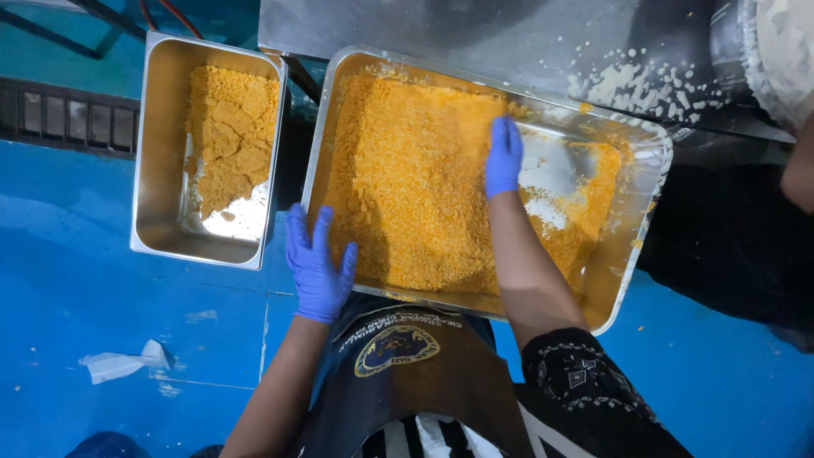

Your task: The person presses orange breading over raw chicken pieces in a large metal tray, coating each piece by hand and spreading crumbs to cover them. They move coated pieces aside, refill the tray with breading, and transfer coated chicken into a smaller tray.

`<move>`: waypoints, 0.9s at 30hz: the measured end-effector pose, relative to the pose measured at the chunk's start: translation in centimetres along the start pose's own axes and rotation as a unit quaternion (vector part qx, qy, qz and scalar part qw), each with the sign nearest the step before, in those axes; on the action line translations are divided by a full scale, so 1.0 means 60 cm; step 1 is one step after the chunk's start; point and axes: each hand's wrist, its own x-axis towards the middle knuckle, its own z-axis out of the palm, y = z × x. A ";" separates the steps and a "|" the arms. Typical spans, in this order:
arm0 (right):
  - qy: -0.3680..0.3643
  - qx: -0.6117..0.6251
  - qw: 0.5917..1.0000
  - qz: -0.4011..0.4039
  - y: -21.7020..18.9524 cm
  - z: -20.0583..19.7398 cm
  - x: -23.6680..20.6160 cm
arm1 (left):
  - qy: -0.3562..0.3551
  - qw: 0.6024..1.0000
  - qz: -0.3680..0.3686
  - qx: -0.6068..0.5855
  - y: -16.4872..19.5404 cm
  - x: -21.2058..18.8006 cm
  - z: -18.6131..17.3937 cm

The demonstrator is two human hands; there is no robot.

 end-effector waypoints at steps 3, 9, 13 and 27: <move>-0.096 -0.055 0.991 0.070 -0.004 0.045 -0.021 | 0.030 0.996 -0.019 -0.076 -0.003 -0.002 -0.001; -0.339 -0.147 0.927 -0.056 -0.021 0.056 -0.098 | 0.004 0.995 -0.036 -0.090 -0.011 0.002 0.005; -0.252 -0.277 0.908 -0.187 -0.066 -0.068 -0.090 | 0.007 0.995 -0.025 -0.093 -0.025 -0.003 0.007; 0.028 -0.655 0.754 -0.035 -0.050 -0.354 -0.188 | -0.047 0.864 -0.176 -0.469 -0.169 0.011 0.059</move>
